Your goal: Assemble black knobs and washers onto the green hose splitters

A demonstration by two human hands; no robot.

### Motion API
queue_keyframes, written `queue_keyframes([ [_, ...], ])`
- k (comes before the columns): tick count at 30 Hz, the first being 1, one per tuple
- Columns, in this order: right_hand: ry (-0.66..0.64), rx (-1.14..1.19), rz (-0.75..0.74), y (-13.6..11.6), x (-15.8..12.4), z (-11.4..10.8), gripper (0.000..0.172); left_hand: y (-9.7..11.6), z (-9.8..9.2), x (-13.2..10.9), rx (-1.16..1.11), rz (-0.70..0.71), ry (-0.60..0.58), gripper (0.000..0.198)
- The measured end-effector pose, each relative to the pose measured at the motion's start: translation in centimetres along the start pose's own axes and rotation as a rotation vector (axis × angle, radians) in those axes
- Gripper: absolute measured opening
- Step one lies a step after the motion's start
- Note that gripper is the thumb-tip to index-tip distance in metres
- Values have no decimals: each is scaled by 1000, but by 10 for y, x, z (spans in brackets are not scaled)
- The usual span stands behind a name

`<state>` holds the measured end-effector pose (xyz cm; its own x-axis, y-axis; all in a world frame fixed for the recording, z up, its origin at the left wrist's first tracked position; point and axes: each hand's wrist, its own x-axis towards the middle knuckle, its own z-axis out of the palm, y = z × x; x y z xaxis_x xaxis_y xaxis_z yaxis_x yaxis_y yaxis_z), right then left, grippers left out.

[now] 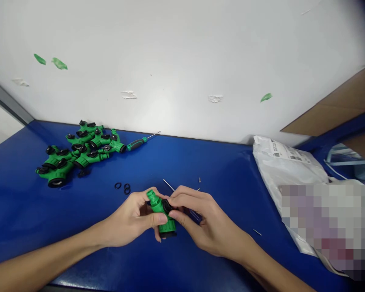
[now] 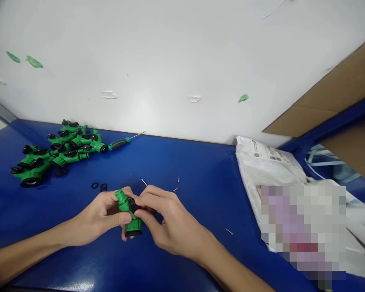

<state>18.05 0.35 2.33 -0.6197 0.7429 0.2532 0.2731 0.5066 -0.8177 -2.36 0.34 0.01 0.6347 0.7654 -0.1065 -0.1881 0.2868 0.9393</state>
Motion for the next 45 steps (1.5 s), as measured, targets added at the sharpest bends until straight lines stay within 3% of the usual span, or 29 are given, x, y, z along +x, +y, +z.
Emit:
queue_keyframes([
  [7, 88, 21, 30, 2, 1, 1, 8, 1, 0, 1, 86, 59, 37, 18],
  [10, 108, 40, 45, -1, 2, -4, 13, 3, -1, 0, 125, 118, 60, 16],
  [14, 229, -18, 1, -2, 3, -11, 13, 2, -4, -1, 113, 157, 111, 19],
  [19, 408, -140, 26, 6, 4, -14, 13, 1, -7, 2, 69, 99, 100, 25],
  [23, 456, -128, 85, 16, 4, -17, 14, 0, -4, 2, -80, 62, 114, 28],
  [27, 495, -111, 169, 30, 11, -23, 18, -4, 6, -3, -295, -49, 17, 34],
  [31, 376, -175, 211, 36, 32, -25, 23, -8, 13, -6, -372, -108, -22, 41],
  [37, 109, -269, 124, 24, 63, -20, 18, -10, 13, -5, -310, -143, -1, 40],
  [41, -79, -342, 24, 17, 89, -14, 15, -14, 10, -4, -318, -201, -35, 45],
  [45, -340, -447, -150, 2, 132, 7, 17, -15, 2, -2, -255, -313, -176, 52],
])
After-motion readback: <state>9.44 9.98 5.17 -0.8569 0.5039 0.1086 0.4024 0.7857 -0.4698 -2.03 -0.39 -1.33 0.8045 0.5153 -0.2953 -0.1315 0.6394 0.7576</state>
